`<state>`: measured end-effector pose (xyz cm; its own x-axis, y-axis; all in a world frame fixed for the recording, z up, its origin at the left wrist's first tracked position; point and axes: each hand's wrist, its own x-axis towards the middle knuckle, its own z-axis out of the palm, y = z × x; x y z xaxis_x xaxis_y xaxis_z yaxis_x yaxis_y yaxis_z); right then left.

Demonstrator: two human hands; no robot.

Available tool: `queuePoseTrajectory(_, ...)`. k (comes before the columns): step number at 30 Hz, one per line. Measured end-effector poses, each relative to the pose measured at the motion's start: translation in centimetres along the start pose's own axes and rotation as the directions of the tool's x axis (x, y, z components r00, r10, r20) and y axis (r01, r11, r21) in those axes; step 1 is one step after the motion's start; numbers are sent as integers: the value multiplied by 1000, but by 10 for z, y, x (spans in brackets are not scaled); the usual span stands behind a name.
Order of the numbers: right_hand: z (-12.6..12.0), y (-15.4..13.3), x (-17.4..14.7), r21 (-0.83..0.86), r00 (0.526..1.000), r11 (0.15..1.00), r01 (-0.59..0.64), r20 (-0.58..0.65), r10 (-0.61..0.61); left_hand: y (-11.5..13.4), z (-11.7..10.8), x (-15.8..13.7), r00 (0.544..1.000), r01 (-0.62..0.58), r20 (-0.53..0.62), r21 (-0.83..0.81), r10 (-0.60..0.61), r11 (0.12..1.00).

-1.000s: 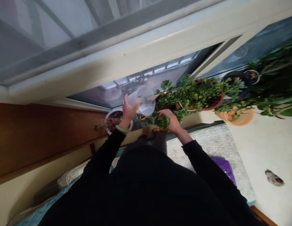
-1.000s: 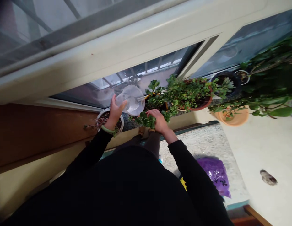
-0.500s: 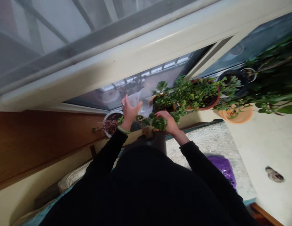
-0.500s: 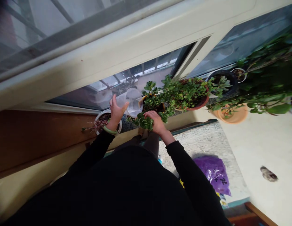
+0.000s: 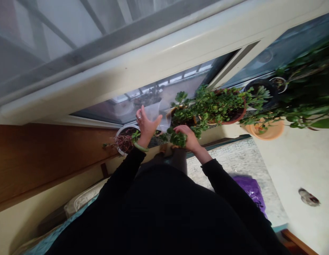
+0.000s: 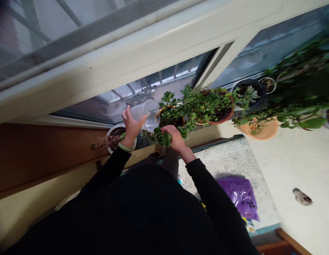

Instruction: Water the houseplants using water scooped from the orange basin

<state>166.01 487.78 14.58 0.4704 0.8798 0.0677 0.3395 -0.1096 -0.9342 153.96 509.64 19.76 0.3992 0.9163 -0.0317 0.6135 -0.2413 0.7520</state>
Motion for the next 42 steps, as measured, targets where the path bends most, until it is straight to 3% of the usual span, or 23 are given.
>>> queuePoseTrajectory(12, 1, 1, -3, 1, 998, 1000, 10, -64, -10, -18, -2, 0, 974, 221, -3, -218, -227, 951)
queuePoseTrajectory(16, -1, 8, 4, -53, 997, 998, -43, -60, 40, -14, 0, -2, 982, 182, -12, -194, -188, 964)
queuePoseTrajectory(24, -12, 10, 38, -388, 959, 916, -99, 208, 191, -5, 14, -4, 991, 112, -61, -127, -120, 986)
queuePoseTrajectory(42, -8, 14, 17, -376, 970, 916, -139, 136, 203, 18, 23, -5, 998, 56, -27, 36, -55, 998)
